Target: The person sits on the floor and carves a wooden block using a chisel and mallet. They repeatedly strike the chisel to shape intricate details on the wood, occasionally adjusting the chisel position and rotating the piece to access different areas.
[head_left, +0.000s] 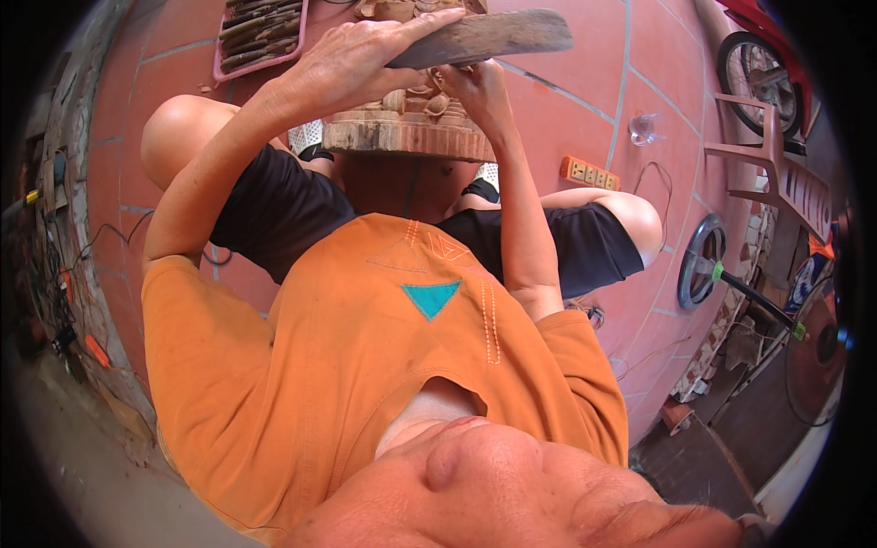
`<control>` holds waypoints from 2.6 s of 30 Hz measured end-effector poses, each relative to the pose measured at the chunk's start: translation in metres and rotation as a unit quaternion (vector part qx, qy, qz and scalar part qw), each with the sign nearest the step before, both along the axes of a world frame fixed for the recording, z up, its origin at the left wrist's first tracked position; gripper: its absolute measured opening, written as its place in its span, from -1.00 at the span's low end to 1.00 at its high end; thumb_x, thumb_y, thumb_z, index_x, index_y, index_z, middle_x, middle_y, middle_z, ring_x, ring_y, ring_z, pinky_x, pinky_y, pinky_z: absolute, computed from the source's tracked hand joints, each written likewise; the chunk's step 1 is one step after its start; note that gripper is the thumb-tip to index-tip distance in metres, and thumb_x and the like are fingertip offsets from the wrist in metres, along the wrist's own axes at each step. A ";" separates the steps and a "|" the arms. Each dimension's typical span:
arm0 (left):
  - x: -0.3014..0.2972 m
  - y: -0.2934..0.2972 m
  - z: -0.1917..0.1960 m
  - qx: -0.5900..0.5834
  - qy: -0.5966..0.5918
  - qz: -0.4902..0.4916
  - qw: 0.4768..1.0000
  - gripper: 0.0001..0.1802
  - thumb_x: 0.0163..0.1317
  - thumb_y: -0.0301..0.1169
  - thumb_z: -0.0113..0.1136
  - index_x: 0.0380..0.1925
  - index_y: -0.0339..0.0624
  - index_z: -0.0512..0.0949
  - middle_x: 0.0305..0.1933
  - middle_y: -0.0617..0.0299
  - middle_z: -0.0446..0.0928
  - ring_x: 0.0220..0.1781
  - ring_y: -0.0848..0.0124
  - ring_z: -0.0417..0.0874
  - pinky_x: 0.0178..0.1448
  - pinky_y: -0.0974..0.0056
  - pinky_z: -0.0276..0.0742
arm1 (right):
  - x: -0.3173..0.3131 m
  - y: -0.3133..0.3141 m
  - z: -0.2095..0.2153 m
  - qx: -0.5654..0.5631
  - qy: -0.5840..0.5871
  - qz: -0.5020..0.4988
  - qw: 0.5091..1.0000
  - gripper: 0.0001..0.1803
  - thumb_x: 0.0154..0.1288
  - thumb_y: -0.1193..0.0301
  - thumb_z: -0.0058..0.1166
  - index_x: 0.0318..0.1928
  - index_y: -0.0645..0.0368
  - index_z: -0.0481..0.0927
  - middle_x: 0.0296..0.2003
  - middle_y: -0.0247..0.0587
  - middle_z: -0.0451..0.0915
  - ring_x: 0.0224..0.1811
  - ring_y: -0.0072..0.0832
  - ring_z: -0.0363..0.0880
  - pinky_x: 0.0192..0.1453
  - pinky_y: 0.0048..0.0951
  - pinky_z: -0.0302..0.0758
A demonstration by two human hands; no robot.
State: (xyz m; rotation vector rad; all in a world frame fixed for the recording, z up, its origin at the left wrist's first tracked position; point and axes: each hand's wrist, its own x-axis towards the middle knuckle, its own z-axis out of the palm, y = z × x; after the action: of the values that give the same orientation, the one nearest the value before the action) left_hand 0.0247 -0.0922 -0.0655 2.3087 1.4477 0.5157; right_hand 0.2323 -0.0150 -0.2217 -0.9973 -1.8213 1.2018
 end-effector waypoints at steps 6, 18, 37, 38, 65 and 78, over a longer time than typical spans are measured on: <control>0.000 -0.001 -0.002 0.006 -0.030 0.007 1.000 -0.13 0.27 -0.27 0.30 0.55 0.03 0.14 -0.01 -0.22 0.64 -0.04 -0.10 0.72 0.04 -0.03 0.64 | 0.000 -0.004 0.002 -0.011 0.033 -0.018 0.999 -0.80 0.29 0.41 0.19 -0.25 0.35 0.66 -0.38 -0.05 0.71 -0.31 -0.46 0.68 -0.20 -0.32 0.56; 0.005 -0.001 -0.018 -0.015 -0.029 0.039 0.999 -0.08 0.17 -0.33 0.32 0.55 0.28 0.20 -0.03 -0.17 0.68 -0.10 -0.06 0.74 0.07 -0.06 0.64 | 0.001 -0.006 0.014 0.032 -0.022 0.001 0.999 -0.79 0.30 0.40 0.18 -0.26 0.36 0.68 -0.50 -0.09 0.70 -0.38 -0.45 0.70 -0.23 -0.36 0.57; 0.002 -0.003 -0.025 0.011 -0.010 0.031 0.999 -0.10 0.17 -0.27 0.31 0.55 0.31 0.21 -0.10 -0.14 0.70 -0.17 -0.03 0.76 0.02 -0.03 0.67 | 0.014 -0.002 0.004 -0.011 -0.066 0.057 0.996 -0.74 0.40 0.46 0.22 0.00 0.37 0.65 -0.18 -0.20 0.74 -0.14 -0.57 0.63 -0.05 -0.44 0.59; 0.002 -0.002 -0.026 0.034 -0.012 0.026 0.999 -0.10 0.17 -0.26 0.32 0.55 0.31 0.21 -0.11 -0.14 0.70 -0.18 -0.03 0.76 0.01 -0.02 0.67 | 0.014 -0.002 0.003 -0.014 -0.070 0.056 0.996 -0.74 0.41 0.46 0.22 0.00 0.37 0.66 -0.18 -0.20 0.74 -0.14 -0.58 0.63 -0.05 -0.44 0.59; 0.005 -0.010 -0.023 0.002 -0.059 0.023 0.998 -0.11 0.24 -0.37 0.37 0.55 0.28 0.21 0.02 -0.09 0.68 -0.08 0.02 0.74 0.09 0.01 0.65 | 0.018 -0.007 0.007 -0.016 -0.051 0.069 0.996 -0.78 0.42 0.46 0.22 -0.04 0.37 0.70 -0.23 -0.32 0.73 -0.16 -0.64 0.59 -0.09 -0.48 0.57; 0.005 -0.011 -0.020 -0.021 -0.019 0.028 0.999 -0.13 0.26 -0.35 0.36 0.55 0.29 0.22 0.05 -0.14 0.67 -0.06 0.02 0.75 0.13 0.00 0.64 | 0.016 -0.008 -0.002 -0.020 -0.017 0.051 0.998 -0.81 0.38 0.48 0.19 -0.08 0.33 0.71 -0.27 -0.29 0.74 -0.19 -0.64 0.60 -0.10 -0.47 0.55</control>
State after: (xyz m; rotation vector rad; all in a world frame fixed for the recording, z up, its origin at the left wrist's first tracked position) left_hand 0.0294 -0.1033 -0.0857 2.2210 1.4940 0.5362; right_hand 0.2487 -0.0226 -0.2240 -0.9616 -1.9022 1.2940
